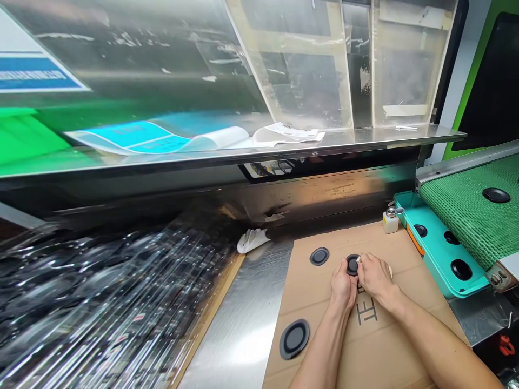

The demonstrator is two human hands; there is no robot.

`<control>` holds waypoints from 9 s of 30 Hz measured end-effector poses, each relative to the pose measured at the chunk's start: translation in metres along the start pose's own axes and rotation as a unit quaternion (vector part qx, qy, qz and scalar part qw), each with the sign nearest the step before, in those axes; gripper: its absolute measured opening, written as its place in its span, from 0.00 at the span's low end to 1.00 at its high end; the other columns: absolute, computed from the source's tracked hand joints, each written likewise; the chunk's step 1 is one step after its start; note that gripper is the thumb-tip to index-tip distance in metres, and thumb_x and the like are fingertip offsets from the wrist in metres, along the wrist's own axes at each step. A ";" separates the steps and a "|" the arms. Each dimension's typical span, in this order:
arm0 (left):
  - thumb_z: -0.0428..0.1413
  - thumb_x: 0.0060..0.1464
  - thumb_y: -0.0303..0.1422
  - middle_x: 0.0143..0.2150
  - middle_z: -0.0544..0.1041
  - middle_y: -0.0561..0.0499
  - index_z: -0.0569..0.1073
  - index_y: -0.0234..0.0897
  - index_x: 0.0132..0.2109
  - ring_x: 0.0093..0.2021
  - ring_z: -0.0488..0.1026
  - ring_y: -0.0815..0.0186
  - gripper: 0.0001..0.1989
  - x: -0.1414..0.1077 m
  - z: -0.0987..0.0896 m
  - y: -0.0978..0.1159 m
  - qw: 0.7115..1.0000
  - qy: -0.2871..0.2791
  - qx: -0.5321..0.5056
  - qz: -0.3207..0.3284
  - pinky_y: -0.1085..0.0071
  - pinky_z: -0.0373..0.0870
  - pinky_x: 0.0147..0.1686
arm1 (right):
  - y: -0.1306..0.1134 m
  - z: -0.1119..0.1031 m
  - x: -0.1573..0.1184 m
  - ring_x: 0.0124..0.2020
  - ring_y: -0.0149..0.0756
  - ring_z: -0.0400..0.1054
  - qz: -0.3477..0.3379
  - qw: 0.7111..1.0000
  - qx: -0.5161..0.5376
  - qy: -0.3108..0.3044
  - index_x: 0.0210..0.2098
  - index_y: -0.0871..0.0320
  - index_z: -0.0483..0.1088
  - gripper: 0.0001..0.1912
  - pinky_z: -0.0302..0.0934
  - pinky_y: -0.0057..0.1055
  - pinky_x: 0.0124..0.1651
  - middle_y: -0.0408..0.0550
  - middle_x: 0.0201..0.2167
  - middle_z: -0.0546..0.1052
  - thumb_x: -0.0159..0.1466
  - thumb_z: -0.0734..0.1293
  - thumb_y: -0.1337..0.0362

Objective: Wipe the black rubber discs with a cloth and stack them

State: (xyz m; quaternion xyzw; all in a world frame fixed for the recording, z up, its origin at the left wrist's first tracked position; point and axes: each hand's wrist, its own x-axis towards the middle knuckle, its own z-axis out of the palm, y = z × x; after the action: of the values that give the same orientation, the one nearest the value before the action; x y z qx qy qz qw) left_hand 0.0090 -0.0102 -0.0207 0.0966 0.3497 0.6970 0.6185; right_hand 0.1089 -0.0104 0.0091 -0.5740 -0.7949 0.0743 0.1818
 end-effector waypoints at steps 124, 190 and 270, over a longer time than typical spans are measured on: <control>0.51 0.64 0.36 0.48 0.79 0.39 0.73 0.34 0.47 0.46 0.79 0.59 0.11 0.001 0.007 0.020 0.987 -0.058 -0.119 -0.095 0.61 0.74 0.50 | 0.007 -0.015 -0.003 0.48 0.42 0.66 -0.130 0.983 0.126 0.030 0.54 0.51 0.72 0.16 0.60 0.35 0.51 0.51 0.47 0.74 0.68 0.63 0.59; 0.34 0.66 0.52 0.26 0.72 0.42 0.73 0.25 0.41 0.19 0.66 0.71 0.35 -0.027 0.021 0.055 0.982 -0.050 -0.010 -0.182 0.79 0.59 0.13 | 0.061 -0.062 0.011 0.41 0.43 0.70 0.049 0.994 -0.080 -0.054 0.39 0.57 0.77 0.13 0.57 0.34 0.41 0.54 0.36 0.78 0.67 0.63 0.59; 0.40 0.68 0.42 0.38 0.79 0.40 0.73 0.30 0.48 0.30 0.76 0.63 0.23 -0.021 0.011 0.048 0.996 -0.076 -0.018 -0.050 0.69 0.73 0.28 | 0.024 -0.027 0.003 0.52 0.43 0.66 -0.103 0.981 0.109 0.123 0.57 0.56 0.70 0.21 0.57 0.36 0.55 0.55 0.52 0.74 0.70 0.60 0.54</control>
State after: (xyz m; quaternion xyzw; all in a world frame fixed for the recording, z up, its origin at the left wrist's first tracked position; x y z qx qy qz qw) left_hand -0.0185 -0.0253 0.0224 0.1205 0.2934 0.6617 0.6794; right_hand 0.1397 -0.0024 0.0269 -0.4705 -0.8085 0.0705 0.3464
